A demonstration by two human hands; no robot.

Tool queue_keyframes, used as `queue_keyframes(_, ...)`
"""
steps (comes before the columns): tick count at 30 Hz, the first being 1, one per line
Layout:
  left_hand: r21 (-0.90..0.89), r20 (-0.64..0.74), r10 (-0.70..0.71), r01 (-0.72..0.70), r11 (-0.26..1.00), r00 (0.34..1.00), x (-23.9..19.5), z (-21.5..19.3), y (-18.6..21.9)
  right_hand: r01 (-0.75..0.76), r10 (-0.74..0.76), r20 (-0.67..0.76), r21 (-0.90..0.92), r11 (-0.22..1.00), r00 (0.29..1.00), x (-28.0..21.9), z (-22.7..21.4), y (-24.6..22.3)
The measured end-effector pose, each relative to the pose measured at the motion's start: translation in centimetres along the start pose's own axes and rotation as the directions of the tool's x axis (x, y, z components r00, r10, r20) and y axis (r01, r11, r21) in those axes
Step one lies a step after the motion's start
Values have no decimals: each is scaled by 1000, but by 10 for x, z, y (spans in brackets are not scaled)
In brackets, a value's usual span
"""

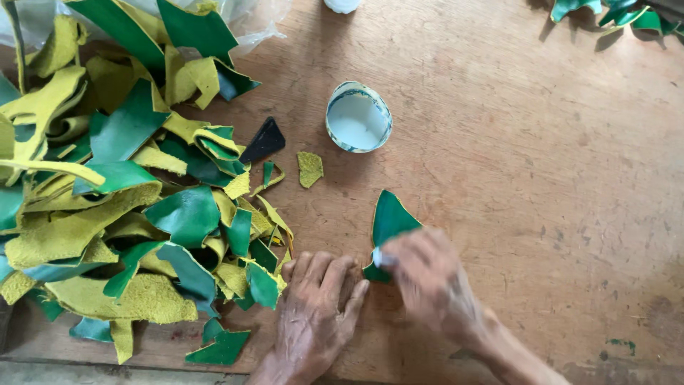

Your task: The person repeatedly picks green and yellow fabric pieces from a pile, applies white glue from a small cup using a cotton pad, and places the treated pieces onto a wooden board. The process is repeated for multiple pieces throughout the clip.

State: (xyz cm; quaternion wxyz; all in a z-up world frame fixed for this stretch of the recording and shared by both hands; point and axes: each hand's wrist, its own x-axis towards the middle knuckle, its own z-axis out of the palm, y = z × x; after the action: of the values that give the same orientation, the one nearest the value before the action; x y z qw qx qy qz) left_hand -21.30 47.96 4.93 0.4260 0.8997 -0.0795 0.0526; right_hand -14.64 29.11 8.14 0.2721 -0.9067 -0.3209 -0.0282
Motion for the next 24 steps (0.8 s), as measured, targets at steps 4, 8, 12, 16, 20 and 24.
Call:
queue_keyframes(4,-60,-72,25,-29,998,997,-5,2,-4,19,-23,-55,-56,998,998,-15,1,-3)
queue_keyframes(8,-171,-107,-66,47,984,992,-4,4,-9,-50,48,-98,-16,999,994,-11,9,-9)
queue_keyframes(12,-229,-97,-135,110,967,986,-10,8,-11,-42,41,-58,-20,999,997,-22,18,-4)
queue_keyframes(16,-143,-133,-82,62,988,988,-9,5,-10,23,-24,-87,-11,1000,996,-42,23,2)
queue_keyframes(20,-152,-83,-109,96,984,991,-9,4,-7,-7,3,-57,-67,998,998,-42,20,0)
queue_keyframes(24,-140,-87,-84,72,988,993,-6,1,-7,-24,22,-36,-36,999,999,-29,10,-5)
